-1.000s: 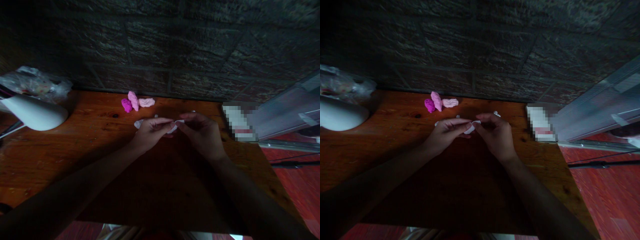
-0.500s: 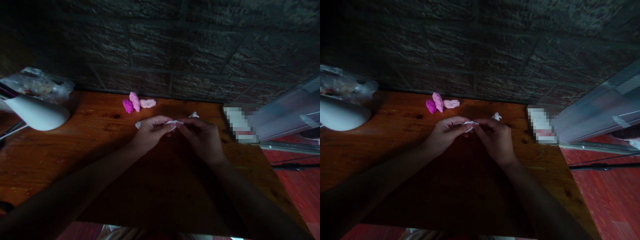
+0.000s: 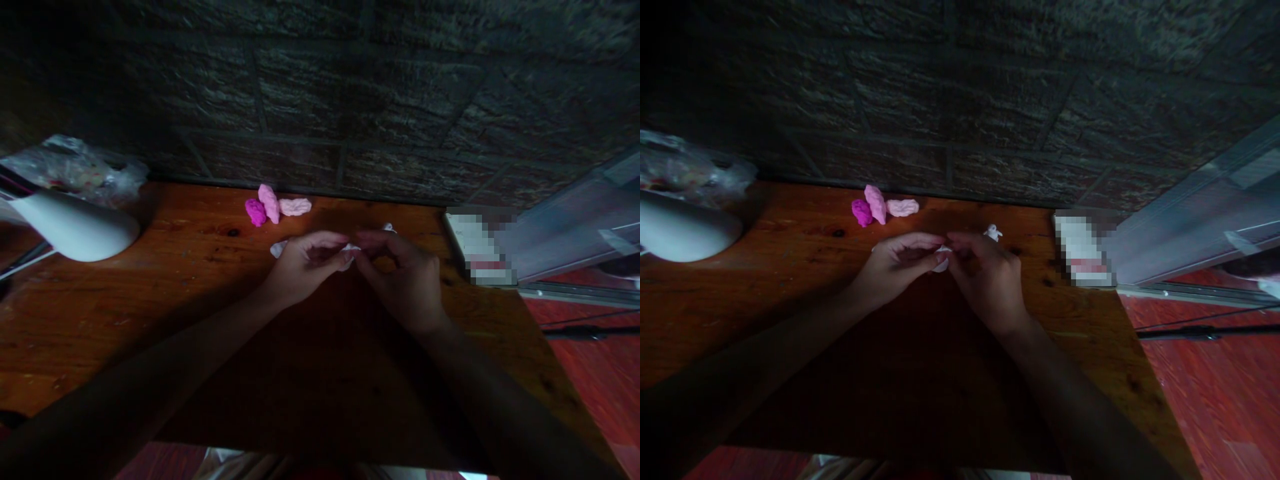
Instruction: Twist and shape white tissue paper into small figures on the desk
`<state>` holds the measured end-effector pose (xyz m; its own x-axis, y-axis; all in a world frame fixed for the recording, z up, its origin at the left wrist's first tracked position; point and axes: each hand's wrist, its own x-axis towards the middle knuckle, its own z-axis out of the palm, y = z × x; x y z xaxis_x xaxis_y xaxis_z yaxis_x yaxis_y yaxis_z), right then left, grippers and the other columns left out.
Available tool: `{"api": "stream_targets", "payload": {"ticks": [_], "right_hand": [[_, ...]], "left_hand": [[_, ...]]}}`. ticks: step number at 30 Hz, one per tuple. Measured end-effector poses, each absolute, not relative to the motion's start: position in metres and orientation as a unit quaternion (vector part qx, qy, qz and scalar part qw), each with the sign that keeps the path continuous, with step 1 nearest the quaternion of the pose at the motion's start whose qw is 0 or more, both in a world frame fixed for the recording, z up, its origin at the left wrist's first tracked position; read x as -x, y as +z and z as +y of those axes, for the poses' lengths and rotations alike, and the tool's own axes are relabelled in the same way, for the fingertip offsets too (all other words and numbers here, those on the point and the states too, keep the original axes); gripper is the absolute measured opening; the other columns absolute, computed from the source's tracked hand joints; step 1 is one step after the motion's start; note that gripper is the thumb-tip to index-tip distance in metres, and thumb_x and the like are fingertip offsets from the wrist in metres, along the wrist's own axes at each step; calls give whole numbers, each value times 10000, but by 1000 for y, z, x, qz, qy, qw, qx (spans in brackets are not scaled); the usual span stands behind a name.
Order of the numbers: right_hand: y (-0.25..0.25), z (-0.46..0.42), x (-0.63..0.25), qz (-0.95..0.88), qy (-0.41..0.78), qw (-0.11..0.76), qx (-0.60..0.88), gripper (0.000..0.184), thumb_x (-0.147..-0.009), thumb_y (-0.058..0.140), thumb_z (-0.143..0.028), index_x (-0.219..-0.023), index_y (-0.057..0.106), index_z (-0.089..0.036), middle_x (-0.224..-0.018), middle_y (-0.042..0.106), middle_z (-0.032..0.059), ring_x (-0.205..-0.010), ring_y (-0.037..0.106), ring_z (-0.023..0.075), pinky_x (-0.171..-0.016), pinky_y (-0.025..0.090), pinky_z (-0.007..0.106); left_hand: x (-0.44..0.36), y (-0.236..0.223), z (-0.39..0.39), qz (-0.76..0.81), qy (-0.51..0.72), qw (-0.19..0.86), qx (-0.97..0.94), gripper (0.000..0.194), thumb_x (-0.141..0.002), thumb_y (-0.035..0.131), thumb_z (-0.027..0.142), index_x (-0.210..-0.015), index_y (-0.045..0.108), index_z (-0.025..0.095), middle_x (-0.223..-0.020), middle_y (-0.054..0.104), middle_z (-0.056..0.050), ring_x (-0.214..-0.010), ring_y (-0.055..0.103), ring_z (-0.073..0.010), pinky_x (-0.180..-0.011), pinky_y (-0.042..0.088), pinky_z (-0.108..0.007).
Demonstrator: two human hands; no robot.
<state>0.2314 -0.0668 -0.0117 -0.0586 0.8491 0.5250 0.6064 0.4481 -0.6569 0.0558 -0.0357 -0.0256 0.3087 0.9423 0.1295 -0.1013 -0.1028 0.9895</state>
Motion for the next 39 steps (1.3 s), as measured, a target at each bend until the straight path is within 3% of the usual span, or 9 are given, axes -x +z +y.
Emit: {"api": "stream_targets", "payload": {"ticks": [6, 13, 17, 20, 28, 34, 39], "right_hand": [[-9, -67, -231, -726, 134, 445, 506, 179, -871, 699, -213, -1036, 759, -240, -977, 813, 43, -813, 758, 201, -804, 612, 350], [-23, -56, -235, -605, 407, 469, 498, 176, -829, 767, -328, -969, 785, -221, -984, 820, 38, -891, 769, 204, -849, 614, 363], [-23, -53, -237, -582, 481, 444, 482, 255, -805, 789, -425, -965, 798, -226, -956, 820, 28, -870, 757, 190, -831, 611, 342], [-20, -53, -239, -604, 474, 433, 472, 278, -825, 763, -457, -962, 797, -218, -919, 814, 33, -841, 749, 191, -793, 607, 330], [-17, -56, -239, -697, 324, 405, 496, 147, -903, 645, -263, -963, 766, -205, -936, 810, 51, -812, 753, 199, -773, 598, 334], [-17, -57, -239, -673, 359, 430, 484, 156, -880, 697, -303, -984, 758, -204, -942, 812, 53, -835, 764, 199, -792, 607, 343], [-18, -57, -239, -646, 398, 458, 462, 163, -850, 737, -296, -987, 770, -213, -971, 817, 46, -875, 771, 198, -826, 615, 349]], "left_hand": [[-54, -26, -33, 381, 462, 577, -555, 181, -745, 821, 284, -865, 776, 156, -861, 770, -38, -768, 695, -155, -763, 560, -285], [-55, -24, -35, 381, 450, 634, -500, 253, -722, 850, 312, -876, 742, 143, -861, 752, -30, -765, 695, -154, -715, 588, -291], [-53, -27, -33, 372, 459, 609, -530, 265, -724, 852, 322, -885, 739, 145, -910, 765, -47, -836, 716, -176, -785, 593, -315], [-52, -27, -31, 363, 462, 565, -580, 219, -761, 823, 316, -883, 755, 148, -923, 775, -58, -872, 719, -186, -853, 578, -328], [-47, -26, -27, 349, 437, 539, -630, 155, -788, 788, 251, -901, 765, 147, -909, 771, -57, -846, 713, -172, -817, 569, -296], [-47, -26, -27, 346, 423, 626, -556, 209, -728, 848, 263, -886, 772, 151, -916, 777, -51, -840, 724, -176, -832, 587, -334], [-47, -26, -26, 350, 429, 632, -542, 210, -721, 857, 265, -869, 769, 144, -898, 778, -47, -818, 727, -166, -822, 594, -324]]}}
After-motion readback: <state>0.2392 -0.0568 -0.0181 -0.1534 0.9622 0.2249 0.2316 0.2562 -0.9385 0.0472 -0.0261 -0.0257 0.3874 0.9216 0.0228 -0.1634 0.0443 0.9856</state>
